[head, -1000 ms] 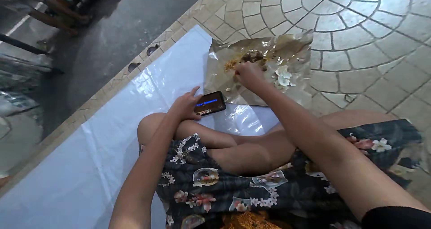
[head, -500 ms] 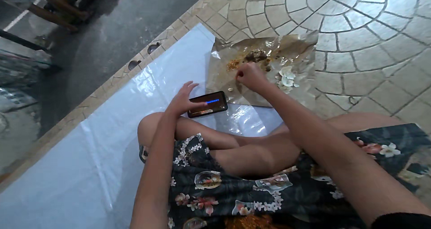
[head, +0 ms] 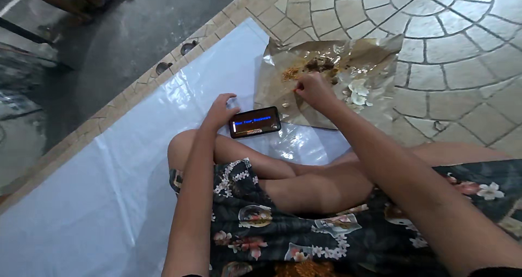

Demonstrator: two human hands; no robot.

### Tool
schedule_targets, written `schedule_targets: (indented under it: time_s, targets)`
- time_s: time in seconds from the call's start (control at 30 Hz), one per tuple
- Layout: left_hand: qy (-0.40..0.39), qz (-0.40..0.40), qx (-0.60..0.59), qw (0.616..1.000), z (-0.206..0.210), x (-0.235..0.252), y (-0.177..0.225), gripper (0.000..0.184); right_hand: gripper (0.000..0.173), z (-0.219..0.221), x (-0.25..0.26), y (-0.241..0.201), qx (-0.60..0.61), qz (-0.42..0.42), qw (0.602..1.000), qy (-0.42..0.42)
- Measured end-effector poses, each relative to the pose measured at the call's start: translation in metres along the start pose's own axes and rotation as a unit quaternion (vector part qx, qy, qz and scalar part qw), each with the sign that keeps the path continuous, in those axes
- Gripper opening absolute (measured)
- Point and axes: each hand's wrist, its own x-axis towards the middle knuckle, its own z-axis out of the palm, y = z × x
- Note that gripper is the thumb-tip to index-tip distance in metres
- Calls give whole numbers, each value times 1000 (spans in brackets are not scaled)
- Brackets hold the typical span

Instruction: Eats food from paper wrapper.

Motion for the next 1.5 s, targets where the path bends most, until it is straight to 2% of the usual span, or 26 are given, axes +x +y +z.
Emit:
schedule_targets:
  time_s: [0.17, 0.27, 0.4, 0.6, 0.77, 0.87, 0.97, 1.1, 1.23, 1.4, 1.5]
  targets:
    - [7, -14, -10, 1000, -3, 4, 2, 48, 21, -10, -3, -3, -19, 10, 1000, -18]
    - [17, -42, -31, 999, -6, 11, 1, 48, 28, -16, -4, -5, -9, 45, 999, -22]
    - [81, -51, -63, 993, -10, 27, -7, 47, 27, -24, 3, 5, 21, 92, 995, -24]
    - [161, -47, -88, 982, -17, 41, -10, 49, 15, -47, 5, 17, 87, 134, 987, -32]
    - [186, -125, -17, 974, -23, 41, -7, 53, 16, -84, 3, 50, 119, 170, 976, 72]
    - [200, -176, 34, 963, -20, 43, 0, 55, 16, -89, 1, 56, 177, 208, 959, 78]
    - [200, -200, 64, 957, -15, 50, 2, 56, 14, -81, 4, 52, 184, 204, 960, 49]
    - [184, -168, 95, 964, -15, 52, 12, 59, 15, -72, 10, 38, 112, 183, 977, 10]
    - [206, -129, 118, 963, -25, 53, 24, 61, 19, -79, 9, 37, 0, 188, 980, 62]
    - [205, -116, 106, 966, -26, 55, 24, 63, 19, -79, 12, 42, -10, 196, 977, 83]
    - [198, -106, 108, 969, -26, 56, 24, 64, 18, -71, 15, 46, -8, 168, 982, 89]
